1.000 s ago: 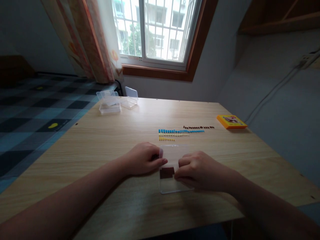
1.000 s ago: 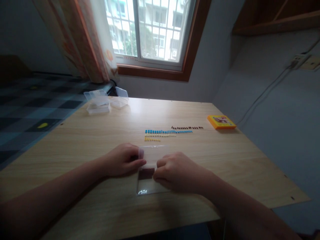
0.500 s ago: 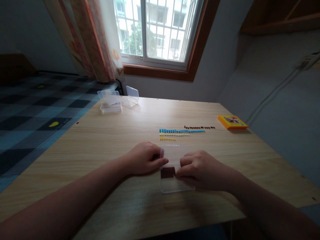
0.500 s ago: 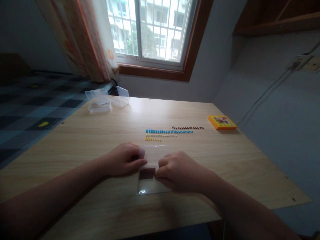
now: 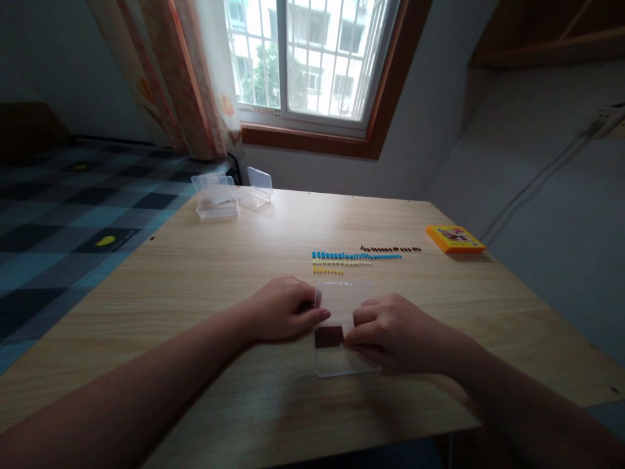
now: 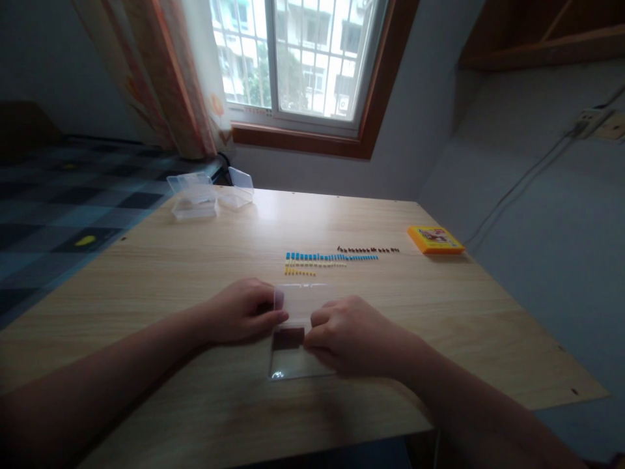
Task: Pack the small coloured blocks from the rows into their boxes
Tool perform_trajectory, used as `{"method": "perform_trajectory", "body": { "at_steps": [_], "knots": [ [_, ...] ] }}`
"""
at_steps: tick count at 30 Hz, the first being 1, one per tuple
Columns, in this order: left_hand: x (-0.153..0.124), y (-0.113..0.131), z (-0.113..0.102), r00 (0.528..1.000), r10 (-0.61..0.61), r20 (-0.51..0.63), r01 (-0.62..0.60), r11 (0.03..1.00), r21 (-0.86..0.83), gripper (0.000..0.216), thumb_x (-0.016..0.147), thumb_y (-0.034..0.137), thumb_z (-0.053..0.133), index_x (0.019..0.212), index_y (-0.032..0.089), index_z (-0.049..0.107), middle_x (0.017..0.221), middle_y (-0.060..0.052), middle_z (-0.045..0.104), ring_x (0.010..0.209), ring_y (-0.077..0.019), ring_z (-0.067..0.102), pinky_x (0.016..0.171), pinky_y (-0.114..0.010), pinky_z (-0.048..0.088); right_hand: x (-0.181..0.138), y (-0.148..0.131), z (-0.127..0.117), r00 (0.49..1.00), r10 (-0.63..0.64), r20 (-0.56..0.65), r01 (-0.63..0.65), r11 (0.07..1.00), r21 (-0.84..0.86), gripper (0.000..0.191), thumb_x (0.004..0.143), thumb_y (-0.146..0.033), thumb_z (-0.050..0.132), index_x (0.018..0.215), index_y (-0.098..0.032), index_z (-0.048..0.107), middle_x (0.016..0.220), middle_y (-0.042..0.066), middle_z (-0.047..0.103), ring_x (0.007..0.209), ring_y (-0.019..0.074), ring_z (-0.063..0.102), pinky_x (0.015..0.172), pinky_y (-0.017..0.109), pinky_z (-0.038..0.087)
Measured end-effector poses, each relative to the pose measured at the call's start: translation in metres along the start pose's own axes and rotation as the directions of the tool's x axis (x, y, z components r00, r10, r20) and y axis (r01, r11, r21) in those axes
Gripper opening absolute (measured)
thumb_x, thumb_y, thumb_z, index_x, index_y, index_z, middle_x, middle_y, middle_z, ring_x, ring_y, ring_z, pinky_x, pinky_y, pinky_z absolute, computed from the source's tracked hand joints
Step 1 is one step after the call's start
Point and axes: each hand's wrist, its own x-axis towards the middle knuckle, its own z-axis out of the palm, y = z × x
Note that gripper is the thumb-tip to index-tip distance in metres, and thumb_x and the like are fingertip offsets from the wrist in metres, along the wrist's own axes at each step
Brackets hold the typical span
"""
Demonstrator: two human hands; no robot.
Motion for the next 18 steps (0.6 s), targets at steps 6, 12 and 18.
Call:
{"method": "perform_trajectory", "body": {
  "at_steps": [6,12,18],
  "knots": [
    [0.0,0.0,0.0,1.0,0.009,-0.005,-0.009,1.0,0.012,0.036,0.093,0.044,0.055,0.068,0.018,0.061,0.06,0.0,0.058,0.057,-0.0131,0.049,0.057,-0.025,0.033,0.0,-0.001,-0.004,0.998,-0.019,-0.06,0.019,1.0,0.002,0.02,0.098,-0.021,0.055,0.086,-0.021,0.071,0.074,-0.001,0.063,0.065,0.0118,0.052,0.062,0.028,0.034],
    [0.0,0.001,-0.001,1.0,-0.001,0.012,0.001,1.0,0.018,0.038,0.094,0.045,0.054,0.068,0.018,0.062,0.061,-0.001,0.06,0.058,-0.0136,0.051,0.058,-0.025,0.035,-0.004,-0.001,-0.011,0.958,-0.092,-0.271,0.09,0.996,-0.021,0.018,0.1,-0.024,0.056,0.093,-0.021,0.072,0.071,0.0,0.059,0.061,0.0119,0.049,0.058,0.029,0.033],
    [0.0,0.001,-0.002,1.0,-0.002,0.017,0.002,1.0,0.013,0.036,0.094,0.043,0.055,0.069,0.018,0.062,0.062,0.0,0.06,0.059,-0.0137,0.052,0.06,-0.025,0.036,-0.006,0.014,-0.015,0.663,-0.071,-0.745,0.086,0.996,-0.019,0.017,0.088,-0.01,0.067,0.1,-0.021,0.072,0.066,-0.003,0.056,0.056,0.0117,0.048,0.055,0.027,0.038]
  ]
}}
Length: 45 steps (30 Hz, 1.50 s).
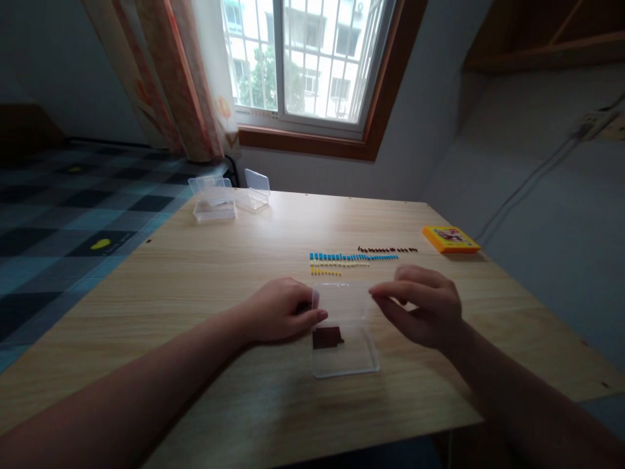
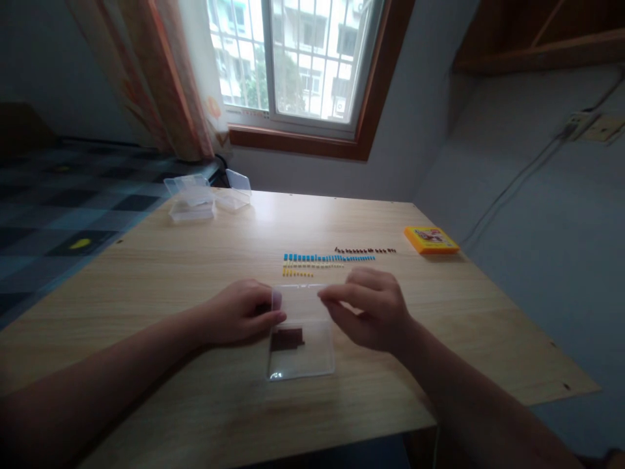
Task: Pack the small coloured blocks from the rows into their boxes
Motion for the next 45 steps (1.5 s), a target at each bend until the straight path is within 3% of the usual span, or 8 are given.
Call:
{"method": "perform_trajectory", "body": {
  "at_steps": [4,7,10,17,22,28,35,45],
  "knots": [
    [0.0,-0.003,0.001,1.0,0.005,0.005,-0.005,1.0,0.003,0.036,0.094,0.043,0.054,0.07,0.019,0.062,0.063,0.0,0.062,0.061,-0.0143,0.053,0.06,-0.026,0.036,-0.005,0.033,0.002,0.947,0.167,-0.276,-0.203,0.973,-0.108,0.017,0.09,-0.014,0.066,0.099,-0.025,0.075,0.072,0.0,0.061,0.068,0.0174,0.054,0.067,0.034,0.046],
    [0.0,-0.003,0.0,1.0,0.004,0.011,-0.004,1.0,0.007,0.036,0.095,0.043,0.053,0.07,0.019,0.062,0.063,-0.001,0.062,0.06,-0.0145,0.053,0.06,-0.026,0.035,-0.015,0.064,0.009,0.892,0.317,-0.323,-0.392,0.897,-0.202,0.018,0.092,-0.024,0.063,0.101,-0.025,0.077,0.087,0.005,0.066,0.088,0.024,0.06,0.082,0.042,0.05],
    [0.0,-0.002,0.0,1.0,0.0,0.007,0.0,1.0,0.007,0.037,0.095,0.043,0.052,0.069,0.018,0.062,0.064,-0.001,0.062,0.061,-0.0147,0.054,0.06,-0.026,0.035,-0.025,0.089,0.02,0.858,0.395,-0.328,-0.485,0.834,-0.263,0.022,0.091,-0.028,0.061,0.103,-0.023,0.078,0.099,0.009,0.067,0.101,0.027,0.059,0.095,0.047,0.049],
    [0.001,-0.003,0.0,1.0,0.0,0.001,0.0,1.0,0.013,0.037,0.094,0.043,0.053,0.069,0.019,0.06,0.063,-0.001,0.062,0.06,-0.0146,0.053,0.061,-0.027,0.034,-0.031,0.115,0.043,0.84,0.493,-0.228,-0.543,0.766,-0.346,0.029,0.09,-0.032,0.056,0.101,-0.021,0.08,0.132,0.013,0.063,0.137,0.0338,0.045,0.117,0.058,0.031],
    [0.001,-0.004,0.001,1.0,-0.002,-0.004,0.002,1.0,0.013,0.036,0.094,0.043,0.053,0.069,0.019,0.059,0.064,-0.001,0.062,0.061,-0.0148,0.054,0.061,-0.027,0.034,-0.02,0.131,0.053,0.81,0.554,-0.191,-0.58,0.712,-0.396,0.025,0.087,-0.032,0.061,0.094,-0.022,0.082,0.147,0.012,0.055,0.147,0.0359,0.032,0.122,0.062,0.017],
    [0.002,-0.004,0.002,1.0,-0.016,-0.002,0.016,1.0,0.018,0.037,0.094,0.045,0.052,0.068,0.019,0.059,0.063,-0.001,0.06,0.06,-0.0144,0.051,0.06,-0.027,0.034,-0.011,0.146,0.062,0.766,0.619,-0.177,-0.627,0.655,-0.423,0.017,0.081,-0.03,0.069,0.087,-0.022,0.083,0.152,0.011,0.051,0.149,0.0369,0.03,0.123,0.062,0.013],
    [0.001,-0.003,0.001,1.0,-0.013,0.007,0.012,1.0,0.012,0.037,0.094,0.045,0.051,0.069,0.019,0.06,0.062,-0.001,0.06,0.06,-0.0145,0.051,0.061,-0.026,0.035,-0.012,0.144,0.061,0.732,0.668,-0.137,-0.65,0.623,-0.435,0.015,0.079,-0.032,0.072,0.087,-0.025,0.083,0.156,0.007,0.046,0.152,0.0364,0.022,0.123,0.062,0.01],
    [0.001,-0.002,0.0,1.0,-0.029,0.011,0.029,1.0,0.007,0.037,0.094,0.044,0.053,0.068,0.019,0.059,0.062,-0.001,0.06,0.059,-0.0142,0.051,0.06,-0.026,0.035,-0.013,0.147,0.062,0.724,0.685,-0.076,-0.641,0.629,-0.441,0.012,0.078,-0.03,0.074,0.084,-0.026,0.083,0.159,0.004,0.044,0.153,0.0356,0.021,0.123,0.062,0.012]
  ]
}}
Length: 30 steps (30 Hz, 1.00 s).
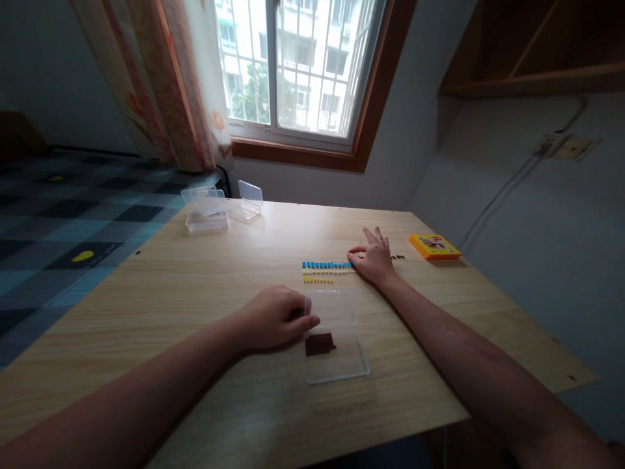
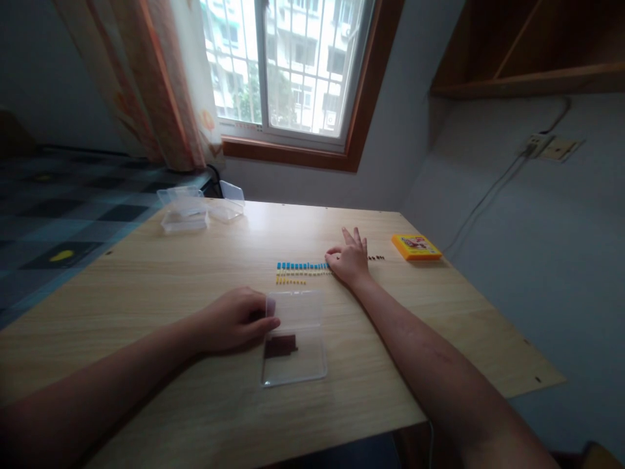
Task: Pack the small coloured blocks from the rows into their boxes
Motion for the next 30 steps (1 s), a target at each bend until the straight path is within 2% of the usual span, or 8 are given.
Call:
{"method": "perform_trajectory", "body": {
  "at_steps": [12,19,25,30],
  "knots": [
    [0.001,-0.002,0.002,1.0,0.013,-0.008,-0.013,1.0,0.001,0.037,0.094,0.045,0.051,0.069,0.019,0.059,0.064,-0.001,0.061,0.06,-0.0142,0.052,0.062,-0.026,0.035,0.002,0.004,0.0,0.998,-0.054,-0.02,0.055,0.998,0.017,0.013,0.083,-0.032,0.074,0.091,-0.026,0.083,0.157,0.006,0.046,0.154,0.0337,0.022,0.122,0.062,0.016],
    [0.001,-0.001,0.002,1.0,0.018,-0.008,-0.018,1.0,0.005,0.039,0.095,0.046,0.049,0.069,0.018,0.058,0.065,-0.002,0.062,0.061,-0.0144,0.052,0.062,-0.027,0.036,0.003,0.004,0.002,0.998,-0.056,-0.014,0.057,0.998,0.034,0.01,0.081,-0.028,0.076,0.087,-0.026,0.083,0.157,0.007,0.047,0.153,0.0343,0.023,0.122,0.061,0.017],
    [0.001,-0.001,0.001,1.0,0.015,0.0,-0.015,1.0,0.0,0.039,0.095,0.045,0.049,0.068,0.018,0.057,0.064,-0.001,0.062,0.06,-0.014,0.052,0.061,-0.026,0.035,0.003,0.006,-0.001,0.998,-0.022,-0.05,0.025,0.998,0.061,0.019,0.087,-0.033,0.068,0.092,-0.023,0.083,0.157,0.009,0.046,0.153,0.035,0.022,0.121,0.062,0.018],
    [0.0,-0.004,0.002,1.0,0.021,-0.003,-0.021,1.0,-0.002,0.038,0.096,0.044,0.05,0.069,0.018,0.059,0.065,-0.002,0.062,0.062,-0.0149,0.053,0.062,-0.027,0.035,-0.001,0.005,-0.009,0.999,-0.037,-0.018,0.038,0.997,0.074,0.024,0.089,-0.034,0.062,0.085,-0.023,0.083,0.159,0.006,0.043,0.154,0.0354,0.02,0.123,0.062,0.014]
  ]
}}
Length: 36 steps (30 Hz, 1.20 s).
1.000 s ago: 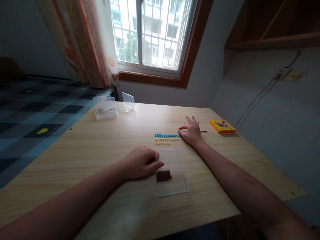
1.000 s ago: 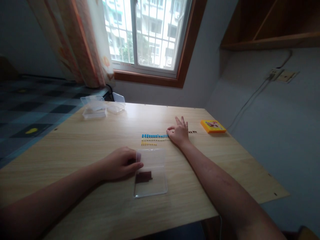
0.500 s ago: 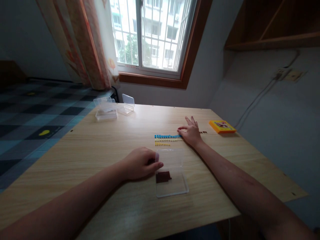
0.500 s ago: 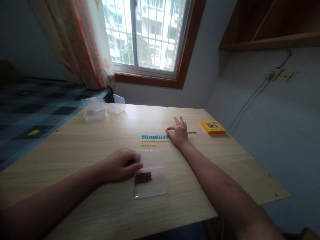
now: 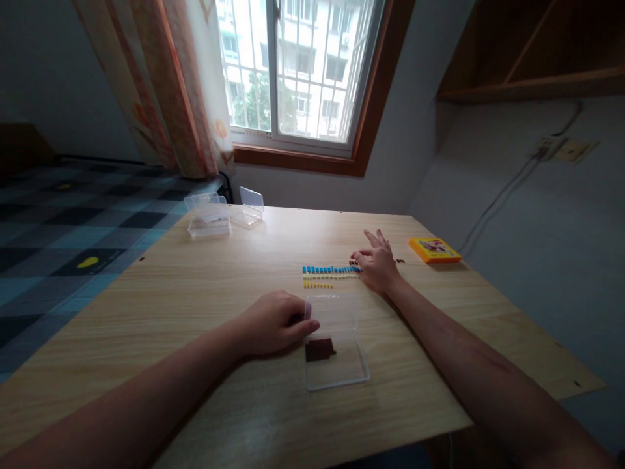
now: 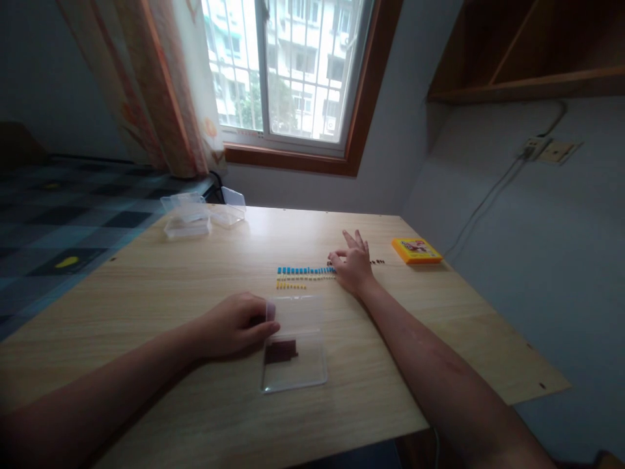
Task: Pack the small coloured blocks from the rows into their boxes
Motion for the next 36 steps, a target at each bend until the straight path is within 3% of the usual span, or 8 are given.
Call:
{"method": "perform_trajectory", "body": {
  "at_steps": [9,16,25,36],
  "knots": [
    [-0.001,0.002,-0.001,1.0,-0.003,-0.01,0.003,1.0,-0.004,0.038,0.095,0.044,0.051,0.069,0.019,0.06,0.064,-0.001,0.062,0.061,-0.0147,0.052,0.062,-0.027,0.036,-0.001,-0.006,0.002,0.994,-0.038,0.101,0.038,0.999,-0.002,0.024,0.089,-0.035,0.061,0.09,-0.028,0.084,0.159,0.004,0.044,0.154,0.0362,0.022,0.121,0.064,0.017],
    [-0.001,0.0,0.001,1.0,0.001,-0.009,-0.001,1.0,0.01,0.038,0.096,0.045,0.052,0.069,0.019,0.06,0.064,-0.001,0.061,0.061,-0.015,0.053,0.062,-0.027,0.036,0.002,-0.009,0.005,0.999,0.006,0.052,-0.004,0.999,-0.036,0.019,0.085,-0.034,0.067,0.088,-0.024,0.084,0.158,0.009,0.045,0.153,0.0376,0.023,0.121,0.063,0.018],
    [0.001,0.001,0.0,1.0,-0.003,0.001,0.003,1.0,-0.011,0.039,0.096,0.045,0.05,0.068,0.019,0.058,0.064,-0.001,0.061,0.06,-0.0143,0.052,0.061,-0.027,0.036,0.008,-0.015,0.015,0.998,0.006,0.064,-0.002,0.998,-0.055,0.009,0.076,-0.03,0.077,0.081,-0.026,0.083,0.156,0.006,0.047,0.152,0.0363,0.022,0.121,0.063,0.015],
    [-0.001,0.0,0.0,1.0,0.002,-0.004,-0.002,1.0,-0.012,0.039,0.096,0.046,0.049,0.069,0.019,0.057,0.065,-0.002,0.061,0.062,-0.0145,0.052,0.061,-0.026,0.036,0.009,-0.017,0.008,0.996,0.009,0.087,-0.003,0.997,-0.076,0.013,0.083,-0.029,0.073,0.089,-0.027,0.084,0.158,0.006,0.045,0.153,0.0357,0.022,0.122,0.061,0.017]
  ]
}}
